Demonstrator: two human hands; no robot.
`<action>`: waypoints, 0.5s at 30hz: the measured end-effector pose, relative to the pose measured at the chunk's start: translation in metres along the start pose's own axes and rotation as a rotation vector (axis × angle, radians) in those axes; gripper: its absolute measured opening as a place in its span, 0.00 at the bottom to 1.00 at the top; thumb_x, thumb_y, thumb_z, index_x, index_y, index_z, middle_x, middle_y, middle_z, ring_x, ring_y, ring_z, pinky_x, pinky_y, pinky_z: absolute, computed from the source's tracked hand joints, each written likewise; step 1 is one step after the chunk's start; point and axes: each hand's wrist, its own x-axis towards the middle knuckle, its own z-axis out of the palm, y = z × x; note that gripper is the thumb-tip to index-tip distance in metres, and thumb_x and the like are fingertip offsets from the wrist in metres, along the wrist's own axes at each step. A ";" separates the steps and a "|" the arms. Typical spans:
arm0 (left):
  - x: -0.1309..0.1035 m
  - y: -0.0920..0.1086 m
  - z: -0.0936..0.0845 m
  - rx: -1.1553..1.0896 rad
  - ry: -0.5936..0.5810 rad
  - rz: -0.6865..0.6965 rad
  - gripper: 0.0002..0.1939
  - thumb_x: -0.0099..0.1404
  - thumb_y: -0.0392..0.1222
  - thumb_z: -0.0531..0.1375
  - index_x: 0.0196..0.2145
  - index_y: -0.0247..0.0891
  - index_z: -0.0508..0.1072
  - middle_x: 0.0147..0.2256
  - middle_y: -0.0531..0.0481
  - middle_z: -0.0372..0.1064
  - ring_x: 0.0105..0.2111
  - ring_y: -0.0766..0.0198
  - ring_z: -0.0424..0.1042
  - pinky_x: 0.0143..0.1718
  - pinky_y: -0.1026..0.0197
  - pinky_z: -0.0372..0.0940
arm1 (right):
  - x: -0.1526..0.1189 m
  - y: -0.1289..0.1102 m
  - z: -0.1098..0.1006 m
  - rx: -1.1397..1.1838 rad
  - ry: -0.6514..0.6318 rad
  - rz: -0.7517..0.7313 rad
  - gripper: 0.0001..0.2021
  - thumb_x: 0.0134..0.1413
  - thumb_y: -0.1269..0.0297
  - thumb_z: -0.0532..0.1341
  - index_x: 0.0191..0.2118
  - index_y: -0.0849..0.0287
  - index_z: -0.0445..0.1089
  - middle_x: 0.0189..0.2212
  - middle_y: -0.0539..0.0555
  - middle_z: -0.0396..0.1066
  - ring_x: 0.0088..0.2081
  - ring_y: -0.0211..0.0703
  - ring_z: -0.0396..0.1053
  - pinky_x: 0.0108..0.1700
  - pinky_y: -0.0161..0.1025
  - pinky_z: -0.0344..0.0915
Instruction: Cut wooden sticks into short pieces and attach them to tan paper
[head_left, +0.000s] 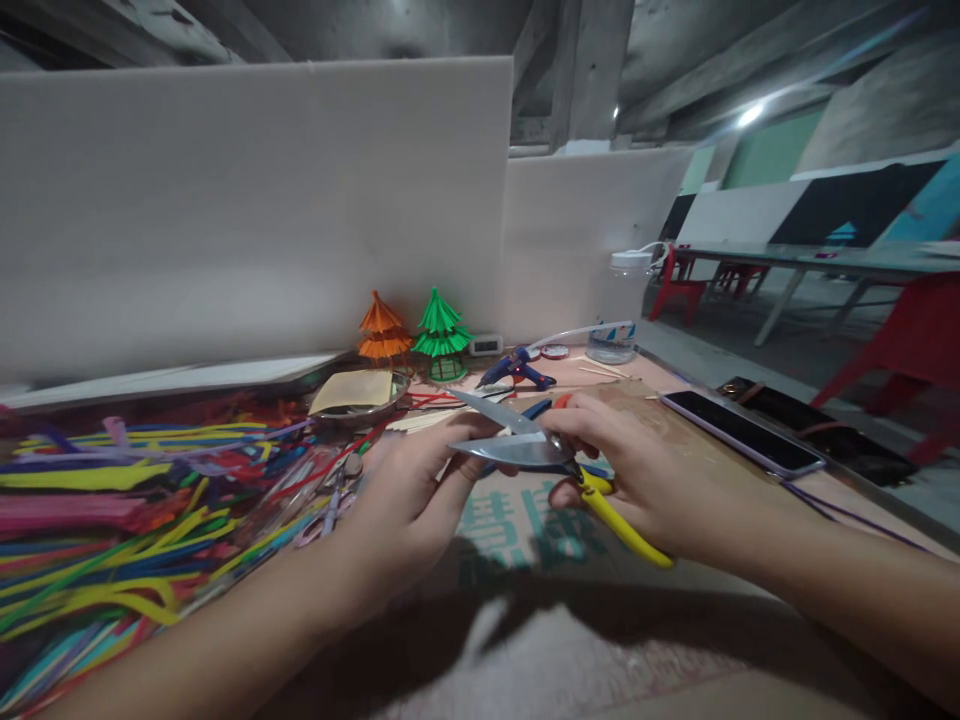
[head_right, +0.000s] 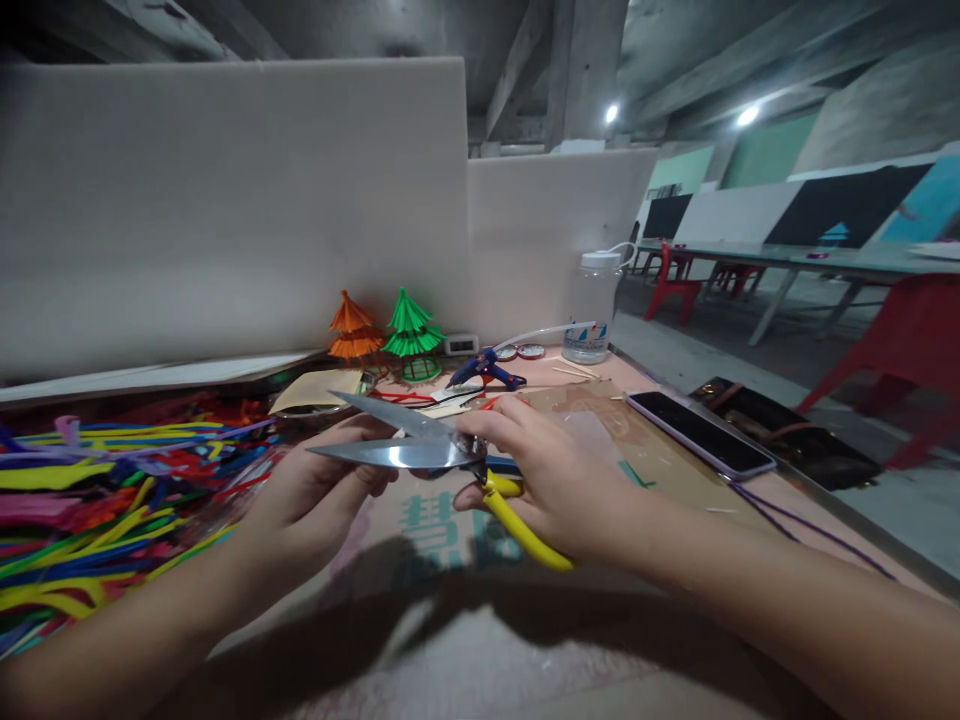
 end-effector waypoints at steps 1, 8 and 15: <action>0.000 0.000 0.000 -0.002 -0.005 -0.009 0.11 0.73 0.33 0.53 0.35 0.40 0.72 0.28 0.56 0.64 0.26 0.68 0.63 0.32 0.64 0.60 | 0.001 0.000 0.000 0.004 -0.001 -0.002 0.18 0.59 0.57 0.68 0.52 0.58 0.71 0.44 0.59 0.74 0.44 0.48 0.73 0.44 0.43 0.72; 0.000 0.001 0.000 -0.028 -0.017 0.018 0.11 0.72 0.34 0.53 0.31 0.40 0.70 0.26 0.55 0.63 0.28 0.66 0.66 0.35 0.63 0.64 | 0.003 -0.003 -0.004 0.038 -0.057 0.025 0.20 0.59 0.52 0.67 0.52 0.57 0.71 0.44 0.59 0.74 0.42 0.48 0.72 0.43 0.42 0.70; -0.002 0.000 0.002 -0.056 -0.020 -0.002 0.13 0.73 0.35 0.54 0.30 0.40 0.70 0.25 0.55 0.63 0.32 0.64 0.70 0.40 0.62 0.65 | 0.005 -0.001 -0.006 0.018 -0.117 0.054 0.16 0.60 0.52 0.66 0.48 0.56 0.74 0.39 0.57 0.73 0.36 0.45 0.70 0.37 0.39 0.67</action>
